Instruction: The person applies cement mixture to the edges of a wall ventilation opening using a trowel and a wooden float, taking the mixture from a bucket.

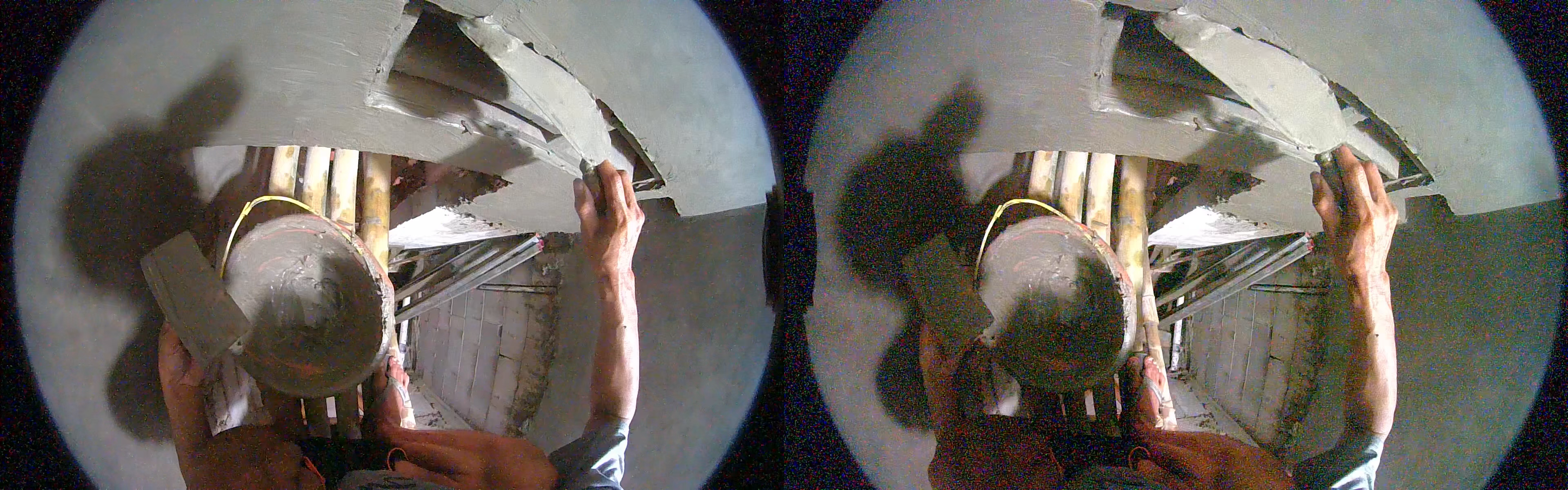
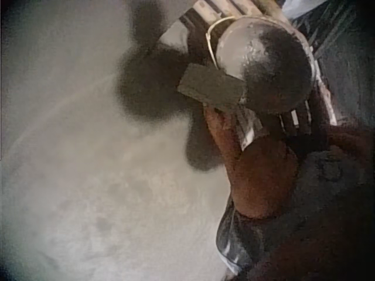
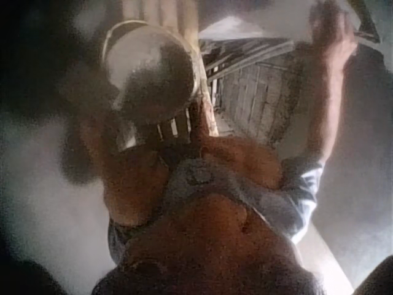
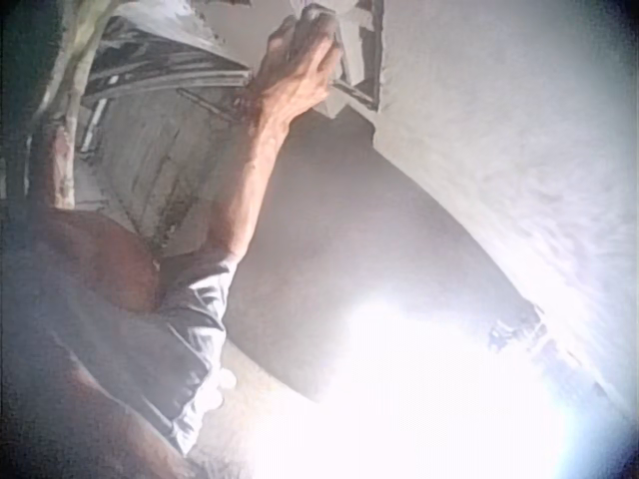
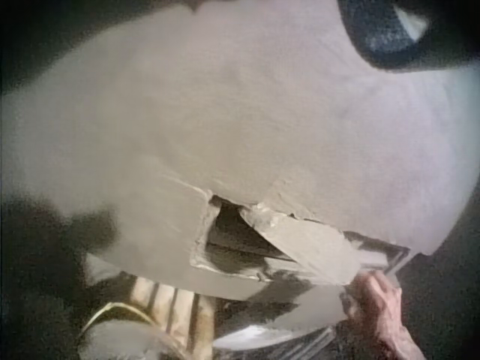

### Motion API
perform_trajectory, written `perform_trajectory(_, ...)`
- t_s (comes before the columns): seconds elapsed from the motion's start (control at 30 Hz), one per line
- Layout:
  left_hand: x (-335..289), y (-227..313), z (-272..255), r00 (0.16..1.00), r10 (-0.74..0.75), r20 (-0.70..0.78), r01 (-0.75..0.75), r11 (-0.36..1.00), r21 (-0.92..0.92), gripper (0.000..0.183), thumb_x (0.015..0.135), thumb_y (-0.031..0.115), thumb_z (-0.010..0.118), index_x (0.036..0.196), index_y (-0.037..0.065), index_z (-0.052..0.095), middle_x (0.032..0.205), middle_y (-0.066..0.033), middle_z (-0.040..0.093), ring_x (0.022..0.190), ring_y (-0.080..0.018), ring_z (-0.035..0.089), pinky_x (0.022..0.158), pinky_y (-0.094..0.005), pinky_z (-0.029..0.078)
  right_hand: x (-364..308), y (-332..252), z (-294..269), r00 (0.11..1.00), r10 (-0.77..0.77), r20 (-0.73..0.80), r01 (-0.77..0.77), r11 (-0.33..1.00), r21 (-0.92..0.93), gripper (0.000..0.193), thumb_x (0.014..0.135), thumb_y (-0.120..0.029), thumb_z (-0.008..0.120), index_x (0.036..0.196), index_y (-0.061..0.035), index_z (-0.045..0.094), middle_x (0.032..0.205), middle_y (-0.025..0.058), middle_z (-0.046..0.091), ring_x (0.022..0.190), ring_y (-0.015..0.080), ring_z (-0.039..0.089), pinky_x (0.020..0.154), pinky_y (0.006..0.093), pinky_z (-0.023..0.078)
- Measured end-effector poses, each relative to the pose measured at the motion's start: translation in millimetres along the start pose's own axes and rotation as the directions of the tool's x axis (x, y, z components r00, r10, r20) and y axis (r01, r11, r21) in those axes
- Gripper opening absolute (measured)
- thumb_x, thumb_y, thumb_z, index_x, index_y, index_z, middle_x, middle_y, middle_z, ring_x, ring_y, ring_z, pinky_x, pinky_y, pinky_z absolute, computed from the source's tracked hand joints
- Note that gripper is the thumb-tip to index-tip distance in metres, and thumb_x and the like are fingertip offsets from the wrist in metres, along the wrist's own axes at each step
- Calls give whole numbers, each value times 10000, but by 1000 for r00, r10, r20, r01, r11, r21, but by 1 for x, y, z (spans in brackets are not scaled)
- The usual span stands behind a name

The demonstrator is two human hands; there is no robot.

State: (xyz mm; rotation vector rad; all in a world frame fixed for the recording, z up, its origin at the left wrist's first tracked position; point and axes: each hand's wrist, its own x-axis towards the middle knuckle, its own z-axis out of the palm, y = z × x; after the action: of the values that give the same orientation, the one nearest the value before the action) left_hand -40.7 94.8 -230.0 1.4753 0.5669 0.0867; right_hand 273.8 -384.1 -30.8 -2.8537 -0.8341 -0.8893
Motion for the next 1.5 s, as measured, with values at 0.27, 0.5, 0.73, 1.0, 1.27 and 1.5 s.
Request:
perform_trajectory(0.27,-1,10,14,992,104,76,-123,940,317,557,922,370,717,1312,-16,619,1329,-155,613,1246,-331,573,1056,-454,452,15,-25,-2,1000,5,-3,-5,999,41,387,882,-192,776,1234,-90,651,1019,126,695,879,305,719,736,406,582)
perform_trajectory(0.5,6,19,2,906,301,298,-416,760,499,588,907,424,702,1292,-15,629,1335,-180,614,1238,-351,572,1062,-450,434,20,-25,-23,992,60,111,-65,997,45,354,959,-205,692,1260,-29,639,1045,127,693,910,246,699,826,359,554)
perform_trajectory(0.73,3,10,4,974,187,129,-217,933,288,584,908,419,702,1293,-13,629,1333,-177,615,1236,-348,574,1061,-449,436,-7,30,-46,994,9,113,-7,1000,-16,378,947,-235,688,1247,-12,634,1051,186,705,935,346,712,825,407,559)
perform_trajectory(1.0,8,2,7,984,155,93,-171,962,211,578,909,414,702,1293,-12,629,1331,-174,618,1234,-345,577,1060,-449,437,44,-1,-87,914,45,403,-67,997,41,448,967,-347,593,1272,-20,623,913,165,688,816,247,672,767,394,521)
perform_trajectory(1.27,9,-1,21,982,155,111,-172,972,162,573,909,408,701,1294,-10,629,1329,-171,620,1231,-342,579,1059,-448,439,114,-14,-109,867,-46,496,-39,987,158,647,964,-536,544,1251,40,613,726,2,505,645,96,453,583,288,385)
perform_trajectory(1.5,15,-6,27,981,142,130,-155,983,94,568,910,403,701,1294,-8,629,1328,-168,622,1229,-339,581,1059,-447,441,99,-34,-135,942,106,318,-133,989,65,580,1025,-491,466,1280,8,613,687,-2,479,580,82,428,547,269,372)
